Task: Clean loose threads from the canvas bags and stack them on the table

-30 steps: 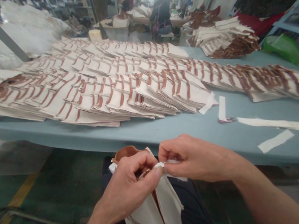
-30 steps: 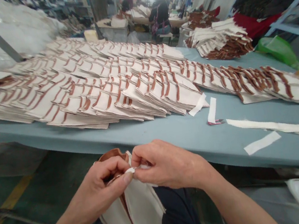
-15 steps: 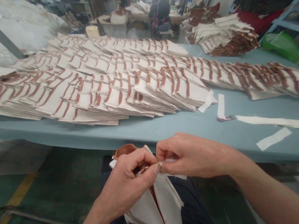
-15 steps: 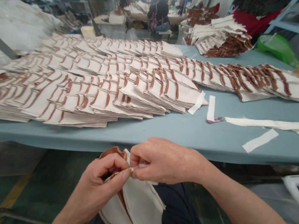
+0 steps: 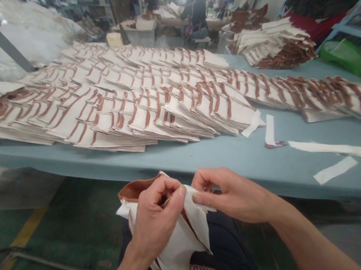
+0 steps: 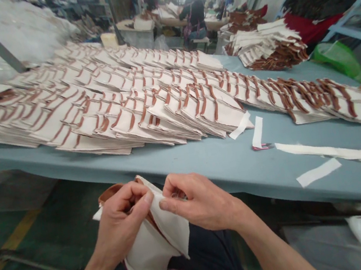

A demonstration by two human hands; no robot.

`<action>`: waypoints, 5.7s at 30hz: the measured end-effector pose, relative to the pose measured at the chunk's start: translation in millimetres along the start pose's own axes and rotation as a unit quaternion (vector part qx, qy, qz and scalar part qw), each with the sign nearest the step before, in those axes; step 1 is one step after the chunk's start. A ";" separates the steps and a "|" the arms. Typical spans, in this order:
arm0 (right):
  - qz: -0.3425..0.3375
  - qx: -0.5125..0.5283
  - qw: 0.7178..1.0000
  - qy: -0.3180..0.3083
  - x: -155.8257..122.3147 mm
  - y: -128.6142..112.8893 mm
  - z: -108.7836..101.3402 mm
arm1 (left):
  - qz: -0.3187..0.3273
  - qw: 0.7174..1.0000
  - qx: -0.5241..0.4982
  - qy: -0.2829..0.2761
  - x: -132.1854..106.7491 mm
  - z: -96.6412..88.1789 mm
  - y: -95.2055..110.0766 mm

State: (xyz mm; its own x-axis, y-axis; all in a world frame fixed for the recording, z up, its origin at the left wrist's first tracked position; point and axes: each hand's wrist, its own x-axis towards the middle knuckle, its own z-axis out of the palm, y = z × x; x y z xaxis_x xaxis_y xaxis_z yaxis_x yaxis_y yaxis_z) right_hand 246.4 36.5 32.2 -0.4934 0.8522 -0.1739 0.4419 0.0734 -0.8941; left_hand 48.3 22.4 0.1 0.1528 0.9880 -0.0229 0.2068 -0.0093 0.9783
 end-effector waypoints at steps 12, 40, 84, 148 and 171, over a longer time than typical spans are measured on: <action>0.043 0.242 0.969 -0.032 5.9 18.8 -2.1 | -0.102 0.988 -0.106 -0.038 3.2 -1.4 -7.2; -0.272 -0.309 0.828 0.380 0.3 44.7 63.2 | -0.151 0.956 -0.237 0.084 -0.9 29.0 -8.1; -0.020 0.317 0.904 0.286 11.5 58.1 82.5 | -0.072 0.997 0.027 -0.011 -29.9 -22.0 -47.9; 0.070 -0.097 0.969 0.214 7.2 -24.9 54.5 | -0.099 0.980 -0.162 -0.053 -1.6 -24.7 -12.3; 0.107 -0.126 0.971 0.171 15.7 -33.4 51.3 | -0.074 0.981 -0.162 -0.073 -3.7 -32.1 -14.8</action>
State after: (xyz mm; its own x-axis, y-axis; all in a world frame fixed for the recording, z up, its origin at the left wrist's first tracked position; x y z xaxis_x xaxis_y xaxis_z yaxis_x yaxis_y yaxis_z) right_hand 185.5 20.9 38.1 -0.1115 0.9811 -0.1583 0.6967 -0.0364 -0.7164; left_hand 13.6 23.8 -7.7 0.2859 0.9421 -0.1750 -0.0774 0.2047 0.9758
